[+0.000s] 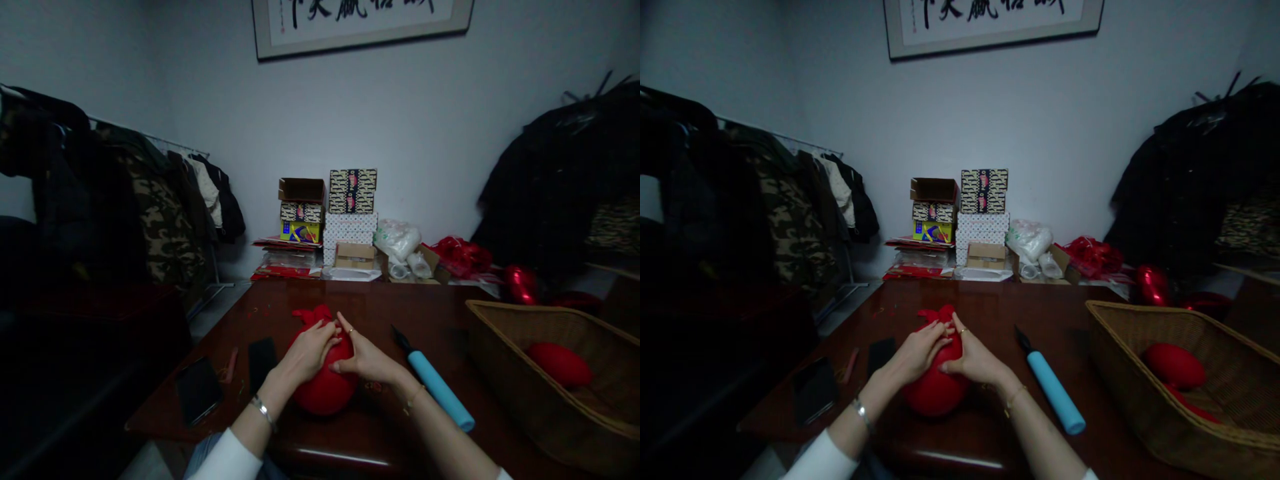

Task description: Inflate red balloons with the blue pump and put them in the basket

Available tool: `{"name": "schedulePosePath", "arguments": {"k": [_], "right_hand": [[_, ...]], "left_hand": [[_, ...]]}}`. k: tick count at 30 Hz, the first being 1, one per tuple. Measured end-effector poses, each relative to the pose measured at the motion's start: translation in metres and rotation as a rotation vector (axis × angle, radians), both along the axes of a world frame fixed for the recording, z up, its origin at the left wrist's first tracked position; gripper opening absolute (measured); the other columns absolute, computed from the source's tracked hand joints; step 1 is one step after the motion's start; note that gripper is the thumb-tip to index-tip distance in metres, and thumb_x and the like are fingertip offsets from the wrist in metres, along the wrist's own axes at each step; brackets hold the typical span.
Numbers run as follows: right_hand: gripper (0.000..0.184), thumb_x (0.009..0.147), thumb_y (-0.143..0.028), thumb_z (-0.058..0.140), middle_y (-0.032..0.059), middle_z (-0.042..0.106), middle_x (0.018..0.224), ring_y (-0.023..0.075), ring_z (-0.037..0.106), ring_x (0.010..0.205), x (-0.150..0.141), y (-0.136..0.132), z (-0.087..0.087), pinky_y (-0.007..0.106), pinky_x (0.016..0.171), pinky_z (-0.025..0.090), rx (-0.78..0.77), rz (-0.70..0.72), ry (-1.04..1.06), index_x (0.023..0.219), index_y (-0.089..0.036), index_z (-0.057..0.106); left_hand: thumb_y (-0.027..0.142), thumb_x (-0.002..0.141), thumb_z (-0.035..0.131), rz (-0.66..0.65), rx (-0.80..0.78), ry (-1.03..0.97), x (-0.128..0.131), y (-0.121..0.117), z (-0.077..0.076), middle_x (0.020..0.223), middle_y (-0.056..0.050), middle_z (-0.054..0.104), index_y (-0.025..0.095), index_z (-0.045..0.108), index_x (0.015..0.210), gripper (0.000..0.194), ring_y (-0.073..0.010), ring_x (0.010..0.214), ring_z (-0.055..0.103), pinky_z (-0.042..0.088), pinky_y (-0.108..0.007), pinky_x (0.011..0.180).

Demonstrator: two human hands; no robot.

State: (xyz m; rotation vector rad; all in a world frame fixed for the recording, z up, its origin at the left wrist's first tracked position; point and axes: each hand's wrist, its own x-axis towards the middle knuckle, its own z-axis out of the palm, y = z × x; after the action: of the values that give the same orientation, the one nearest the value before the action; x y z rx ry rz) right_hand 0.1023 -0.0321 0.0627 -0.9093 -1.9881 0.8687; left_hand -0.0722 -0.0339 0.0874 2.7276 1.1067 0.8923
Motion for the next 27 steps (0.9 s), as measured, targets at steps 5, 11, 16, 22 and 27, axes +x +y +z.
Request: {"name": "schedulePosePath", "arguments": {"k": [5, 11, 16, 22, 27], "right_hand": [[0.076, 0.065, -0.039, 0.071, 0.0073, 0.047, 0.133, 0.0216, 0.047, 0.118, 0.021, 0.010, -0.019, 0.036, 0.098, 0.036, 0.023, -0.114, 0.011, 0.133, -0.021, 0.039], [0.034, 0.086, -0.039, 0.052, 0.0067, 0.054, 0.117, 0.0193, 0.055, 0.099, 0.064, 0.022, -0.073, 0.043, 0.084, 0.045, 0.055, -0.495, -0.160, 0.114, -0.019, 0.052], [0.032, 0.086, -0.039, 0.051, 0.0065, 0.052, 0.118, 0.0183, 0.054, 0.098, 0.068, 0.012, -0.114, 0.041, 0.083, 0.046, 0.096, -0.514, -0.406, 0.113, -0.021, 0.052], [0.023, 0.082, -0.024, 0.053, 0.0023, 0.061, 0.112, 0.0241, 0.036, 0.123, 0.062, 0.016, -0.128, 0.050, 0.104, 0.017, 0.124, -0.483, -0.525, 0.101, -0.028, 0.064], [0.014, 0.083, -0.025, 0.053, 0.0023, 0.061, 0.109, 0.0238, 0.036, 0.123, 0.058, 0.022, -0.133, 0.050, 0.105, 0.014, 0.138, -0.459, -0.518, 0.086, -0.026, 0.067]], "left_hand": [[0.026, 0.093, 0.033, 0.043, -0.066, 0.005, 0.007, 0.002, -0.011, 0.100, -0.004, 0.065, 0.022, 0.046, 0.093, 0.014, -0.0158, 0.095, 0.061, 0.045, -0.032, 0.091], [0.027, 0.093, 0.032, 0.133, -0.103, -0.025, 0.008, 0.003, -0.018, 0.103, -0.006, 0.065, 0.022, 0.044, 0.091, 0.013, -0.0190, 0.102, 0.060, 0.047, -0.032, 0.088], [0.026, 0.093, 0.031, 0.157, -0.144, -0.072, 0.008, 0.006, -0.027, 0.114, -0.009, 0.062, 0.022, 0.041, 0.098, 0.011, -0.0194, 0.111, 0.055, 0.047, -0.033, 0.089], [0.021, 0.093, 0.030, 0.129, -0.198, -0.133, 0.007, 0.007, -0.029, 0.124, -0.012, 0.056, 0.022, 0.037, 0.096, 0.008, -0.0159, 0.116, 0.051, 0.046, -0.031, 0.092], [0.024, 0.092, 0.033, 0.136, -0.200, -0.138, 0.008, 0.007, -0.030, 0.122, -0.011, 0.058, 0.022, 0.039, 0.095, 0.007, -0.0172, 0.114, 0.052, 0.047, -0.031, 0.090]]}}
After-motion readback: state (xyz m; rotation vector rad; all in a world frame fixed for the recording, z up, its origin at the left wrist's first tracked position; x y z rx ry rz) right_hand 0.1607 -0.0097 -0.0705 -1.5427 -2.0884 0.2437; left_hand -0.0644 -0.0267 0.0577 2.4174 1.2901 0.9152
